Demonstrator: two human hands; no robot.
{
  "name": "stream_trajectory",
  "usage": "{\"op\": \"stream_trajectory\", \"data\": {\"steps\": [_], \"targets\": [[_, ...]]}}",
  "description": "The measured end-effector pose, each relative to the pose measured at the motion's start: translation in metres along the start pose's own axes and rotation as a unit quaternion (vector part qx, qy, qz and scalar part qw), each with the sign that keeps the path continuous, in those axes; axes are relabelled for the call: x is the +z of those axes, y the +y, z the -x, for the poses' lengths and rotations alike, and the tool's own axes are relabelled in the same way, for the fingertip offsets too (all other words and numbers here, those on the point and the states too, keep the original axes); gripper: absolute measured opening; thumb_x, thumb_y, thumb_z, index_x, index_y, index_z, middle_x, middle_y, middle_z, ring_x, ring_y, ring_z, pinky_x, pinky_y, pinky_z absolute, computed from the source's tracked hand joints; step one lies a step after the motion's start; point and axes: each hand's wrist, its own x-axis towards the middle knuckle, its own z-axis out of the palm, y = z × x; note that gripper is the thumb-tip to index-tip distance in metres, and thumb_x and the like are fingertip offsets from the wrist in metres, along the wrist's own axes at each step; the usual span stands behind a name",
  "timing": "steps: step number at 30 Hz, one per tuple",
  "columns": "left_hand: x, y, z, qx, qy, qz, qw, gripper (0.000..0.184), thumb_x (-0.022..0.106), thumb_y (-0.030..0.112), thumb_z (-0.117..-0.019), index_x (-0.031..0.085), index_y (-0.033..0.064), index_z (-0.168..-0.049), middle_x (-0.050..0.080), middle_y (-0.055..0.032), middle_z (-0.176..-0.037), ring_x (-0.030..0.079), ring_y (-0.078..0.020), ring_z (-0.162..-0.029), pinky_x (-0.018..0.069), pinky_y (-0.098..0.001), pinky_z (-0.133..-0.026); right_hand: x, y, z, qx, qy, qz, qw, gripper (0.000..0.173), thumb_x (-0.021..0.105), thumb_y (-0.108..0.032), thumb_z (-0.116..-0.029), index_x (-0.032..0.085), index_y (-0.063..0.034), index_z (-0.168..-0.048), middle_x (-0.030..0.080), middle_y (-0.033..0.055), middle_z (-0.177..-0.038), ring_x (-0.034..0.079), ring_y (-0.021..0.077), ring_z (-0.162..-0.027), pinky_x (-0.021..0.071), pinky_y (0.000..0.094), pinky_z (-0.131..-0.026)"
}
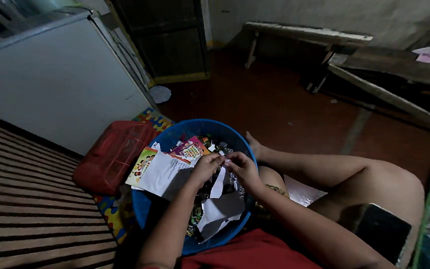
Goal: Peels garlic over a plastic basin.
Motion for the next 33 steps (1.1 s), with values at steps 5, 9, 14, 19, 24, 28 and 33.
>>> {"op": "stream_trajectory", "data": {"steps": [5, 9, 14, 19, 24, 28, 33], "targets": [[-0.001, 0.002, 0.002, -0.003, -0.065, -0.046, 0.997, 0.043, 0.067, 0.024, -0.0981, 0.06, 0.0007, -0.134, 0.065, -0.0116, -0.125, 0.063, -0.0142, -0.108, 0.0522, -0.0329, -0.094, -0.002, 0.0, -0.002, -0.008, 0.057, -0.046, 0.997, 0.006, 0.065, -0.002, -0.0947, 0.063, 0.0014, -0.099, 0.067, 0.0033, -0.084, 0.065, 0.0087, -0.071, 0.0577, 0.026, -0.068], [-0.002, 0.001, 0.001, -0.022, -0.062, -0.087, 0.994, 0.024, 0.064, 0.019, -0.1008, 0.069, -0.0019, -0.11, 0.07, -0.0071, -0.101, 0.065, -0.0085, -0.09, 0.054, -0.0302, -0.088, -0.003, 0.001, -0.003, -0.009, 0.068, -0.076, 0.995, 0.006, 0.063, -0.004, -0.0967, 0.06, 0.0008, -0.099, 0.066, 0.0029, -0.083, 0.065, 0.0095, -0.071, 0.0583, 0.0273, -0.068], [-0.016, 0.007, 0.0, -0.018, -0.032, -0.186, 0.982, 0.027, 0.066, 0.023, -0.0996, 0.072, 0.0009, -0.112, 0.071, -0.0121, -0.108, 0.067, -0.0179, -0.1, 0.0533, -0.0404, -0.096, -0.002, 0.0, -0.003, 0.009, 0.059, -0.086, 0.995, 0.006, 0.062, -0.005, -0.0977, 0.059, 0.0003, -0.1, 0.068, 0.0047, -0.085, 0.067, 0.0117, -0.074, 0.059, 0.0286, -0.071], [-0.021, 0.012, 0.003, -0.025, -0.039, -0.265, 0.963, 0.029, 0.061, 0.027, -0.1025, 0.072, 0.0041, -0.117, 0.071, -0.0123, -0.115, 0.068, -0.0221, -0.104, 0.0521, -0.0462, -0.098, -0.003, 0.001, -0.003, 0.036, 0.01, -0.044, 0.998, 0.024, 0.067, -0.007, -0.0954, 0.064, 0.004, -0.116, 0.069, 0.0072, -0.098, 0.066, 0.0097, -0.082, 0.0577, 0.0262, -0.074], [-0.017, 0.013, 0.006, 0.009, -0.02, -0.262, 0.965, 0.033, 0.062, 0.032, -0.1025, 0.074, 0.0053, -0.116, 0.072, -0.0118, -0.116, 0.067, -0.0224, -0.112, 0.0491, -0.0472, -0.104, -0.003, 0.001, -0.004, 0.051, 0.003, 0.001, 0.999, 0.012, 0.065, -0.009, -0.0966, 0.067, 0.0005, -0.103, 0.069, 0.0033, -0.087, 0.065, 0.0076, -0.074, 0.0566, 0.0253, -0.071], [-0.01, 0.015, 0.006, 0.016, 0.002, -0.238, 0.971, 0.031, 0.061, 0.03, -0.1034, 0.074, 0.0039, -0.113, 0.072, -0.0118, -0.113, 0.068, -0.0199, -0.105, 0.0531, -0.0434, -0.098, -0.002, 0.001, -0.003, 0.047, 0.019, -0.06, 0.997, 0.008, 0.062, -0.004, -0.097, 0.065, 0.0017, -0.101, 0.067, 0.0043, -0.087, 0.066, 0.0101, -0.077, 0.0577, 0.028, -0.074], [-0.007, 0.013, 0.003, 0.034, 0.006, -0.183, 0.982, 0.027, 0.063, 0.026, -0.1022, 0.074, 0.0021, -0.108, 0.072, -0.0092, -0.106, 0.067, -0.0126, -0.099, 0.0527, -0.0353, -0.095, -0.002, 0.004, -0.002, 0.033, 0.032, -0.121, 0.992, 0.004, 0.061, -0.002, -0.0964, 0.063, -0.0012, -0.099, 0.067, 0.0018, -0.085, 0.065, 0.0094, -0.075, 0.057, 0.0279, -0.074]]}}
